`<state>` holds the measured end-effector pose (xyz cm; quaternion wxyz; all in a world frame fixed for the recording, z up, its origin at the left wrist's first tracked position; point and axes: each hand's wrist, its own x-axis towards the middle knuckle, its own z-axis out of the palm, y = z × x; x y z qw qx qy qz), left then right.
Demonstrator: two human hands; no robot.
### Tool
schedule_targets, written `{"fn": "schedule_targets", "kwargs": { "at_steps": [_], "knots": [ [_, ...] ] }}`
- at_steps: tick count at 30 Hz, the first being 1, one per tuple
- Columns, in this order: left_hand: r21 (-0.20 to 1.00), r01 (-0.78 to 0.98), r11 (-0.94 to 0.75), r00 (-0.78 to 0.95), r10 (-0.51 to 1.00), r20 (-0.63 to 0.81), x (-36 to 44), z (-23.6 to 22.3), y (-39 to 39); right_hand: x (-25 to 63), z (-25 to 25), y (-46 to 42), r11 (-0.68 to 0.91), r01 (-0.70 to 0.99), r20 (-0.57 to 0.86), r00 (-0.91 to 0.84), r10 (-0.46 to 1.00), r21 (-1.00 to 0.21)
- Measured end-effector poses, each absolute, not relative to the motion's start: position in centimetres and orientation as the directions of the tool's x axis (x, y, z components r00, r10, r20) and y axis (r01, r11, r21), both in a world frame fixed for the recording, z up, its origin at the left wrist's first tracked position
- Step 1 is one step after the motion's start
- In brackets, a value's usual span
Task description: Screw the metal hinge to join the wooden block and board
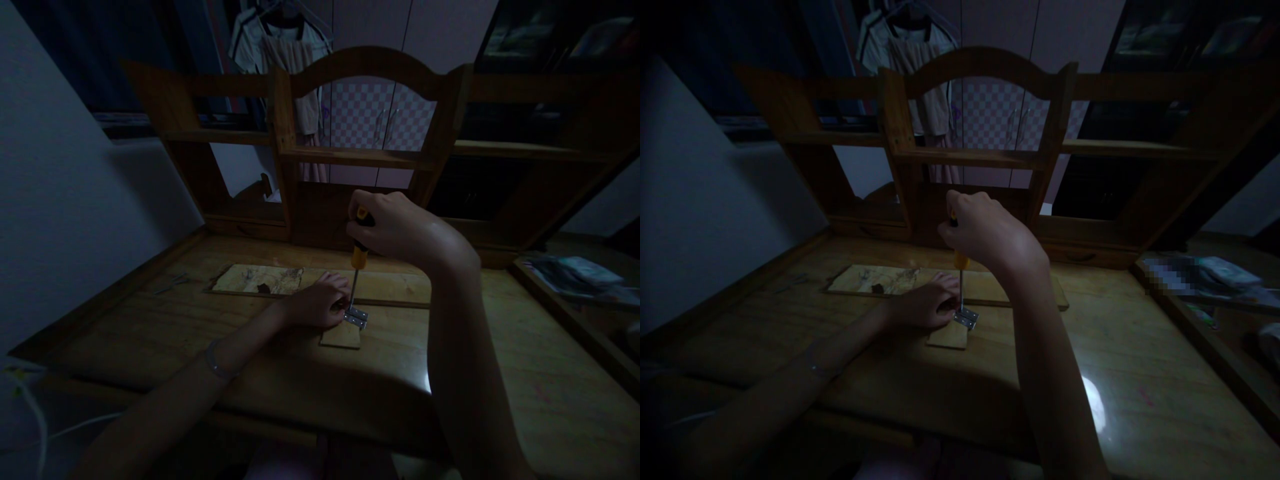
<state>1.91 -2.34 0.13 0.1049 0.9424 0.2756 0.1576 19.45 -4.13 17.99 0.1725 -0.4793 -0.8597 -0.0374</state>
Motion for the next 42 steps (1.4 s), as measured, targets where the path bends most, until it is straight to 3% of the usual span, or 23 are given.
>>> {"fn": "schedule_targets", "kwargs": {
  "at_steps": [42],
  "knots": [
    [0.294,0.483,-0.825,0.8,0.552,0.236,1.95,-0.18,-2.31,20.24,17.86,-3.61,0.536,0.837,0.336,-0.475,0.813,-0.114]
  ]
}}
